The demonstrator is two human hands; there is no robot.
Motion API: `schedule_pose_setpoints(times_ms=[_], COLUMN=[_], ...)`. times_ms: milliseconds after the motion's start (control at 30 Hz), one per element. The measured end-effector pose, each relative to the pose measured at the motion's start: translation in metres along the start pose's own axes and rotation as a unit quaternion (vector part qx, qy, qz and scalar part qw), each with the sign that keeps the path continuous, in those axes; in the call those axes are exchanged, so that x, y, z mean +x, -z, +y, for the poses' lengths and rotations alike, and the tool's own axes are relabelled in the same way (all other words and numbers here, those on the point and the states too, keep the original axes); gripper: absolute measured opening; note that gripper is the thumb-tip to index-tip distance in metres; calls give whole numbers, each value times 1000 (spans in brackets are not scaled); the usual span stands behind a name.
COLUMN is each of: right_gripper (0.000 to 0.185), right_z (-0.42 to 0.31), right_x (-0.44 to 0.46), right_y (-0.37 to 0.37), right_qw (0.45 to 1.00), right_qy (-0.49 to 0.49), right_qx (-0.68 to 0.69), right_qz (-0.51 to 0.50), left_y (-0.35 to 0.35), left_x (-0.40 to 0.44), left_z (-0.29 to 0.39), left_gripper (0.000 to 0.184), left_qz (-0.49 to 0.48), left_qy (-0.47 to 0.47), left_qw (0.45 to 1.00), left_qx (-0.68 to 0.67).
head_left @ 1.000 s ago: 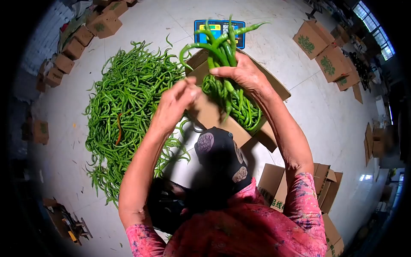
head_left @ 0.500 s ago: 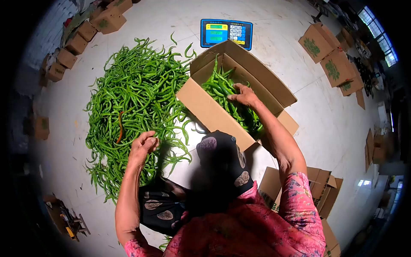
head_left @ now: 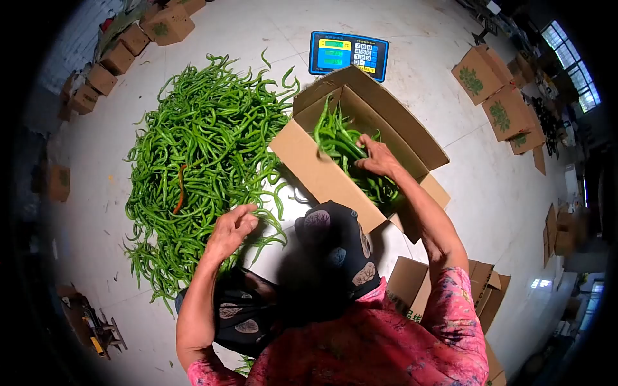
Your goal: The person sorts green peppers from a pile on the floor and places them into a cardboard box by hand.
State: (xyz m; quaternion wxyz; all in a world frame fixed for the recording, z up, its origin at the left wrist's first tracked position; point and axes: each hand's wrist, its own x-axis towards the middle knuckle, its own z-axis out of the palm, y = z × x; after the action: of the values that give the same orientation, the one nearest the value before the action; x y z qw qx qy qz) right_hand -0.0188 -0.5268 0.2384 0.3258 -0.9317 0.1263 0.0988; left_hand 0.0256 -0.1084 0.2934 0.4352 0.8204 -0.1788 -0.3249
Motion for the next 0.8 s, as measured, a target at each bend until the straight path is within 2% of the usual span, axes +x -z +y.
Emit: schedule_pose_setpoints(times_ms=[67, 100, 133, 200, 267, 300, 400, 467, 533, 600, 700, 800], right_gripper=[48, 47, 45, 49, 56, 59, 54, 49, 49, 47, 56, 68], right_z=[4, 11, 15, 18, 26, 23, 26, 32, 7, -5, 35, 13], right_x=[-8, -5, -3, 2, 7, 9, 21, 30, 22, 25, 41, 26], right_y=[10, 9, 4, -1, -21, -26, -38, -36, -20, -20, -44, -41], right_qw=[995, 984, 970, 976, 979, 980, 967, 955, 958, 933, 952, 957], right_qy=[-58, -58, -42, -75, -1, -2, -26, 15, 68, 113, 16, -64], right_qx=[35, 48, 1, -23, -36, -10, -16, 14, 30, -10, -73, -88], right_qz=[79, 162, 241, 204, 199, 200, 254, 297, 276, 340, 296, 268], left_y=[1, 1, 1, -1, -4, -5, -6, -7, -6, -5, -4, 5], left_x=[1, 2, 3, 9, 12, 12, 13, 11, 8, 8, 5, -4], left_z=[1, 3, 5, 3, 5, 5, 4, 0, 1, 0, 2, 8], left_gripper=[41, 41, 41, 40, 40, 40, 39, 39, 40, 40, 36, 34], left_qz=[-6, -9, -13, -18, -15, -13, -7, -8, -13, -27, -24, -13], left_qy=[5, 9, 13, 3, 1, -8, -20, -21, 6, 2, -14, -56], left_qw=[1000, 1000, 999, 999, 999, 999, 999, 1000, 999, 998, 998, 994], left_qx=[16, 25, 35, 36, 38, 35, 38, 12, 48, 53, 64, 89])
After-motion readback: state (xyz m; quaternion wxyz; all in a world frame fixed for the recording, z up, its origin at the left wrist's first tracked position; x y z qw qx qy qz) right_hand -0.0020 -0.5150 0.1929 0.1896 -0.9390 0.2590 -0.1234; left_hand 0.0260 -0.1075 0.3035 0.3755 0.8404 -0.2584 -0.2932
